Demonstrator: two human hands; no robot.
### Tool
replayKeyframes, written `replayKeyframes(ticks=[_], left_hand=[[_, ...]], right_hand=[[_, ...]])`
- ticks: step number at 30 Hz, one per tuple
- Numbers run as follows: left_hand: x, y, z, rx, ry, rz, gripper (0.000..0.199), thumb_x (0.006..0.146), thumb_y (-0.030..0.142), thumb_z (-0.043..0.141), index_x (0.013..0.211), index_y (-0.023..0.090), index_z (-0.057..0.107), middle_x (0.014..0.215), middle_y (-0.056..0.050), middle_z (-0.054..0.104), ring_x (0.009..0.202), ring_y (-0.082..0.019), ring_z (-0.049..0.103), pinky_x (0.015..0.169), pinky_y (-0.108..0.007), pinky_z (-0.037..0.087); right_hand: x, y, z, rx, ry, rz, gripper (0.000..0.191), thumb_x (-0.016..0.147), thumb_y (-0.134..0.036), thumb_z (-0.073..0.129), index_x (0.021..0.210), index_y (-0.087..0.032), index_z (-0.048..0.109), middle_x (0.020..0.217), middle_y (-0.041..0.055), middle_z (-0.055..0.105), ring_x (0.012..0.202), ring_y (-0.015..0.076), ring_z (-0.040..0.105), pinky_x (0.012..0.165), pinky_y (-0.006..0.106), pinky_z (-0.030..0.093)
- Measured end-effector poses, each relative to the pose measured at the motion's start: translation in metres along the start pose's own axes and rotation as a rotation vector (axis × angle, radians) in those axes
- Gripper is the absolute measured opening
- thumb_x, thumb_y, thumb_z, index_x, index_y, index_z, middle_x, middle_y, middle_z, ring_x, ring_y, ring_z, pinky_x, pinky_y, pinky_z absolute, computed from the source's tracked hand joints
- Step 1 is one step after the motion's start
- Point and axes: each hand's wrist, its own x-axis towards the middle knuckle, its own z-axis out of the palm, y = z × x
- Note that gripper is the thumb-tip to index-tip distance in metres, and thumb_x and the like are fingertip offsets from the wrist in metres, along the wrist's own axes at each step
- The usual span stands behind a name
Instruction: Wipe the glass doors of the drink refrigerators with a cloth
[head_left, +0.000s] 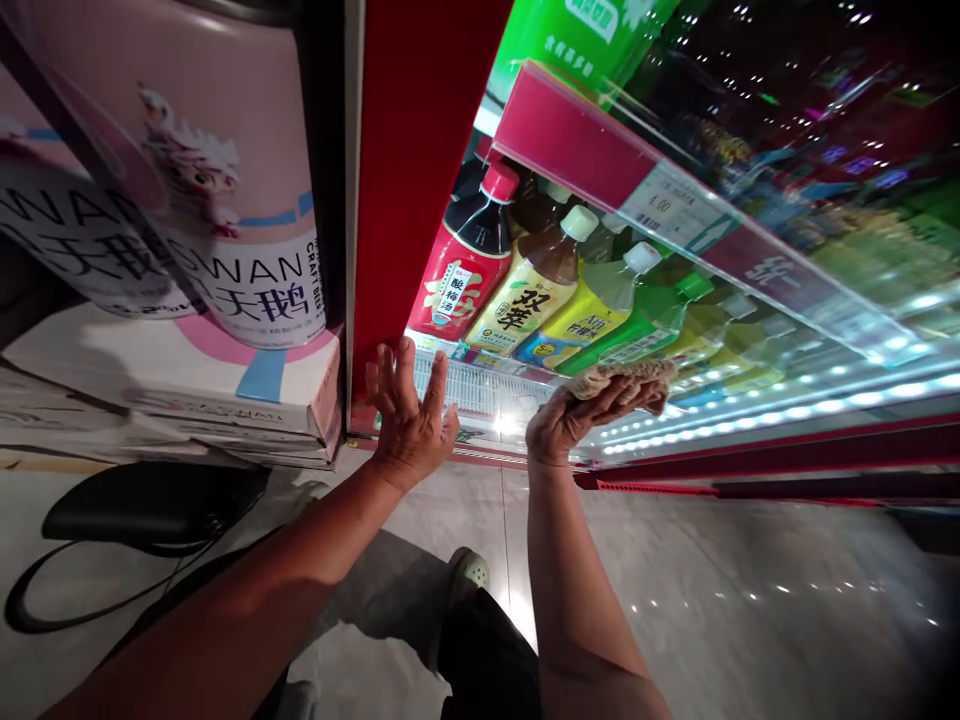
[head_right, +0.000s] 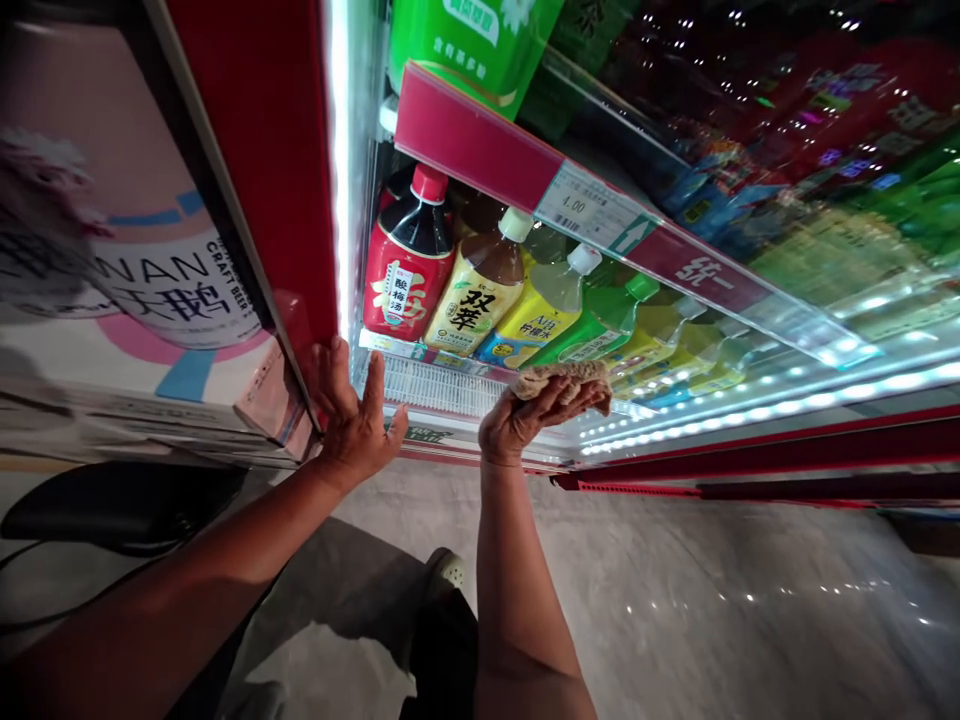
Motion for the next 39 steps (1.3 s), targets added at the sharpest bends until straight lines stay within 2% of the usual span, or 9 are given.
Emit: replayKeyframes(ticks=[4, 8, 14, 17, 21, 26, 29, 33, 39], left_hand=[[0.002, 0.002, -0.003, 0.036, 0.081, 0.065, 0.098, 0.082, 0.017, 0.067, 0.165, 0.02, 0.015, 0.172, -0.019, -0.012, 0.157, -0.048, -0.006, 0.123, -0.071, 0.012], [0.005, -0.003, -0.007, 0.025, 0.085, 0.045, 0.098, 0.082, 0.018, 0.066, 0.165, 0.021, 0.015, 0.172, -0.016, -0.012, 0.157, -0.046, -0.007, 0.125, -0.069, 0.01], [0.01, -0.009, -0.012, 0.034, 0.144, 0.066, 0.103, 0.083, 0.017, 0.063, 0.166, 0.016, 0.001, 0.171, -0.02, -0.014, 0.158, -0.044, -0.007, 0.126, -0.067, 0.012], [0.012, -0.009, -0.013, 0.054, 0.172, 0.088, 0.102, 0.084, 0.017, 0.061, 0.165, 0.012, -0.001, 0.171, -0.022, -0.012, 0.158, -0.044, -0.006, 0.125, -0.067, 0.013], [0.012, -0.011, -0.015, 0.036, 0.221, 0.138, 0.096, 0.086, 0.018, 0.059, 0.165, 0.01, 0.005, 0.172, -0.023, -0.004, 0.158, -0.044, -0.001, 0.124, -0.067, 0.016], [0.013, -0.012, -0.018, -0.02, 0.279, 0.157, 0.094, 0.088, 0.016, 0.055, 0.166, 0.014, 0.003, 0.173, -0.019, -0.001, 0.159, -0.041, 0.004, 0.124, -0.066, 0.021], [0.013, -0.013, -0.019, -0.031, 0.318, 0.175, 0.09, 0.089, 0.013, 0.051, 0.165, 0.011, 0.002, 0.172, -0.02, -0.004, 0.159, -0.04, 0.004, 0.125, -0.064, 0.02], [0.014, -0.014, -0.021, -0.042, 0.361, 0.173, 0.086, 0.089, 0.003, 0.044, 0.165, 0.013, 0.006, 0.172, -0.02, 0.0, 0.159, -0.038, 0.007, 0.125, -0.062, 0.025], [0.015, -0.016, -0.032, -0.14, 0.395, 0.236, 0.082, 0.093, 0.006, 0.042, 0.165, 0.013, 0.005, 0.172, -0.02, -0.001, 0.159, -0.037, 0.009, 0.124, -0.064, 0.023]], right_hand=[[-0.009, -0.023, 0.003, -0.004, -0.1, -0.086, 0.067, 0.09, -0.046, 0.045, 0.152, -0.021, 0.04, 0.166, 0.0204, 0.019, 0.158, 0.0422, -0.001, 0.111, 0.084, 0.015], [-0.01, -0.009, -0.001, -0.028, -0.209, -0.152, 0.058, 0.087, -0.045, 0.049, 0.14, -0.022, 0.053, 0.163, 0.0195, 0.026, 0.158, 0.0416, -0.003, 0.11, 0.085, 0.013], [0.011, -0.032, 0.001, -0.039, -0.125, -0.096, 0.065, 0.092, -0.046, 0.049, 0.151, -0.02, 0.044, 0.167, 0.02, 0.02, 0.159, 0.041, -0.004, 0.114, 0.081, 0.014], [-0.001, -0.053, 0.006, -0.063, -0.171, -0.253, 0.06, 0.093, -0.042, 0.052, 0.15, -0.027, 0.046, 0.169, 0.0147, 0.022, 0.159, 0.0404, -0.004, 0.115, 0.079, 0.019], [0.0, -0.065, 0.002, -0.032, -0.066, -0.511, 0.068, 0.094, -0.029, 0.053, 0.159, -0.032, 0.033, 0.174, 0.0105, 0.008, 0.16, 0.0387, -0.004, 0.118, 0.077, 0.018], [0.036, -0.104, -0.002, -0.025, 0.042, -0.431, 0.077, 0.096, -0.022, 0.047, 0.165, -0.032, 0.015, 0.175, 0.0099, 0.0, 0.159, 0.0405, -0.002, 0.117, 0.08, 0.014], [0.029, -0.124, 0.003, -0.012, -0.006, -0.495, 0.071, 0.097, -0.024, 0.046, 0.163, -0.036, 0.025, 0.173, 0.0082, 0.016, 0.16, 0.0372, 0.0, 0.12, 0.076, 0.012], [0.01, -0.118, 0.003, 0.008, -0.166, -0.688, 0.056, 0.094, -0.023, 0.051, 0.148, -0.04, 0.054, 0.162, 0.0035, 0.045, 0.161, 0.029, 0.005, 0.127, 0.063, 0.003], [0.047, -0.138, -0.003, 0.052, -0.1, -0.528, 0.055, 0.095, -0.021, 0.052, 0.149, -0.032, 0.055, 0.167, 0.0085, 0.034, 0.16, 0.0368, 0.005, 0.122, 0.073, 0.005]])
